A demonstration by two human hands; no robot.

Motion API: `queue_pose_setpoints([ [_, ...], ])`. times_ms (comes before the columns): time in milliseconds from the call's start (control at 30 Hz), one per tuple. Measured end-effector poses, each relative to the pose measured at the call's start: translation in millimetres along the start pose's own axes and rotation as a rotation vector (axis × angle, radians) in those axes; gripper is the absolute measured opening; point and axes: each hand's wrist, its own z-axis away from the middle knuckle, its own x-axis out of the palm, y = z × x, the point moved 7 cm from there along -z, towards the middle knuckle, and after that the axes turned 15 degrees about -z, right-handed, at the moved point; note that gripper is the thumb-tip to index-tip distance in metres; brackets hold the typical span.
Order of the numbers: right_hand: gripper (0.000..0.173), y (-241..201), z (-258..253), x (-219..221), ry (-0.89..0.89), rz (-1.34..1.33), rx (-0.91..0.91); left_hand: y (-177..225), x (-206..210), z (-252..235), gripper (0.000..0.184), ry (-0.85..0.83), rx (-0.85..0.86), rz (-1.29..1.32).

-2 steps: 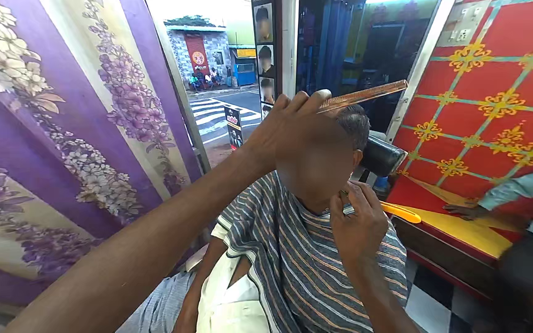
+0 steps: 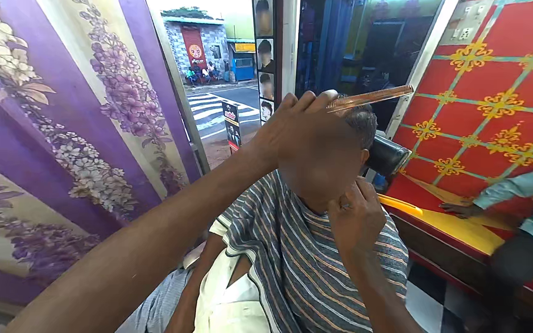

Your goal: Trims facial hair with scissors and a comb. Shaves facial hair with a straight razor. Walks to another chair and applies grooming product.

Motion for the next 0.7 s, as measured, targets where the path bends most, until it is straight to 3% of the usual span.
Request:
queue_pose_setpoints([
  [300, 0.017, 5, 5, 9, -0.027, 0.076, -0.001, 13, 15, -4, 0.082, 0.008, 0.076, 0.002],
  [700, 0.018, 11, 9, 14, -0.083, 0.110, 0.038, 8, 26, -1, 0.090, 0.053, 0.081, 0.046],
])
